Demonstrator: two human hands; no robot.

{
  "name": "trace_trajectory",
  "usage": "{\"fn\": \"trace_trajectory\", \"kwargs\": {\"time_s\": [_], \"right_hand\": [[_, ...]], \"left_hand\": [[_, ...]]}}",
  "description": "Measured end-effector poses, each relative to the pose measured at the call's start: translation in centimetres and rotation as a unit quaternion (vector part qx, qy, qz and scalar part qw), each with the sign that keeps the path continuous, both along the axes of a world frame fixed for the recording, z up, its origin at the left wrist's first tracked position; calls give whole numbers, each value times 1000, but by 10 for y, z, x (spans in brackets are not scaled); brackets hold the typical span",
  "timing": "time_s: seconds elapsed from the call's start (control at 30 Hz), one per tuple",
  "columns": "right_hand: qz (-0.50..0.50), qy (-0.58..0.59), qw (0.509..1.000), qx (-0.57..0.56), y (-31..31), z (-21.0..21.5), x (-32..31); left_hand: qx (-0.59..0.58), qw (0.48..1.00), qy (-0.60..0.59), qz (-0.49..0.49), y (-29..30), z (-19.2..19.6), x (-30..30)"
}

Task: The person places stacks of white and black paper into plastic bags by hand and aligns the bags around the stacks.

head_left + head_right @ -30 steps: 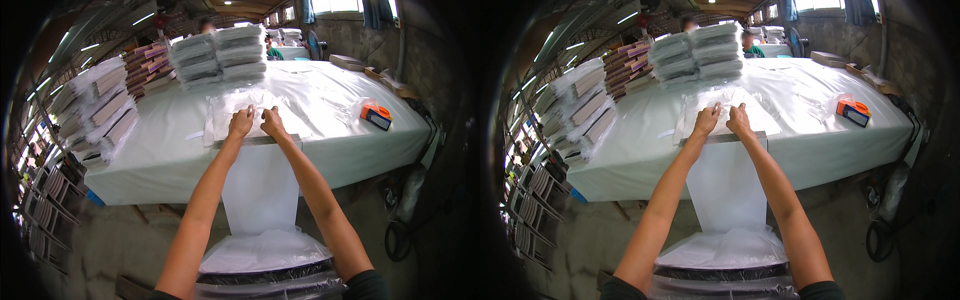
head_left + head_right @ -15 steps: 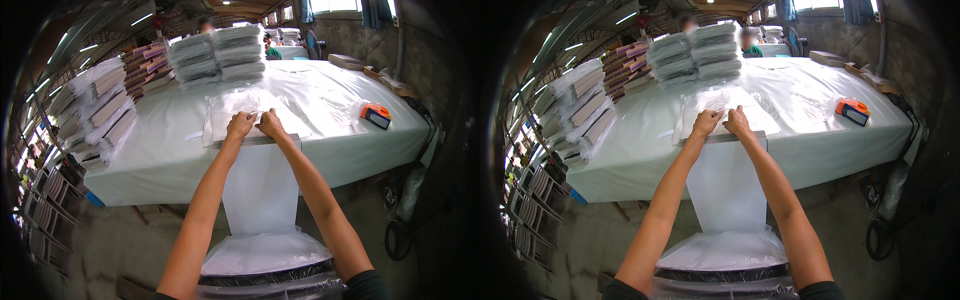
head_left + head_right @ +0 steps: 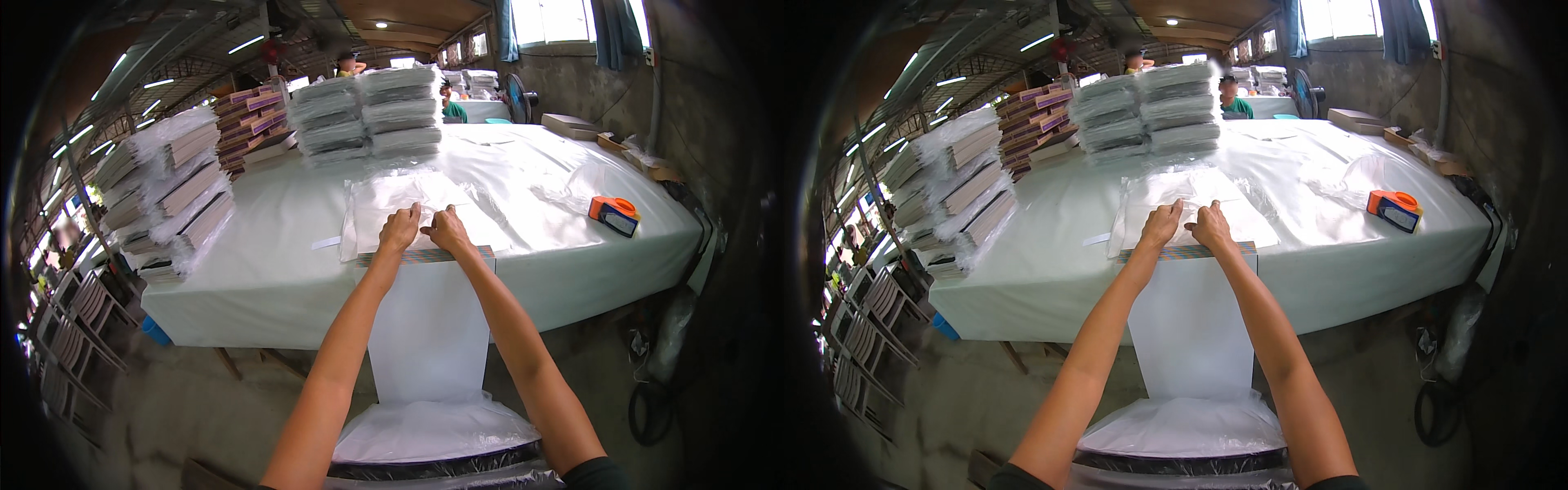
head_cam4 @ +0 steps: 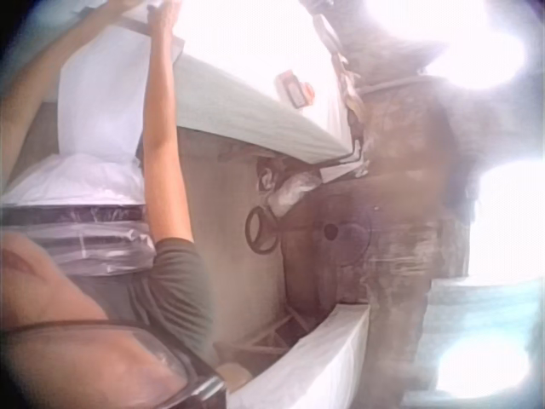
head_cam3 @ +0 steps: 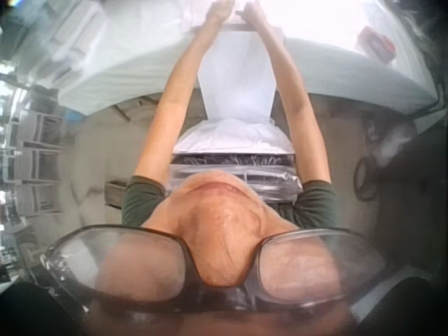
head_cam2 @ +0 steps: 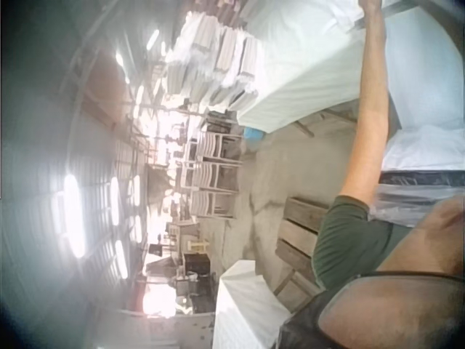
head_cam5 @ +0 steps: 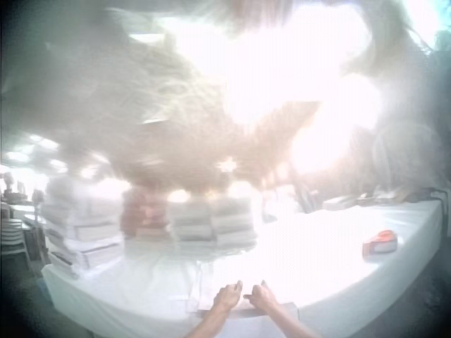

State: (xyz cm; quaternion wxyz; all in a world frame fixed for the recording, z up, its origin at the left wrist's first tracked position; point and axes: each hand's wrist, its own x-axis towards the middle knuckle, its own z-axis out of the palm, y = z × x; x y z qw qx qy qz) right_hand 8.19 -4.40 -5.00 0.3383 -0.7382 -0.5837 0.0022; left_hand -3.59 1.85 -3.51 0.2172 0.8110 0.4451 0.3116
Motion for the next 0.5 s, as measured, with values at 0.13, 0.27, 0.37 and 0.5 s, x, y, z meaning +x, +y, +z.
{"fn": "trace_trajectory", "kwargs": {"time_s": [0.13,0.27,0.37,0.5], "right_hand": [[-14,-19,999,42,1,-8,6],[-40,-8,997,68,1,-5,6],[-58,-4,995,84,-2,-2,1],[-85,-21,991,101,-6,6,-9]], "left_hand": [[24,997,-42,-62,-4,1,3],[52,994,-56,-78,-10,2,1],[27,994,-63,-82,-9,4,1],[10,990,-99,-99,0,-4,-3]]}}
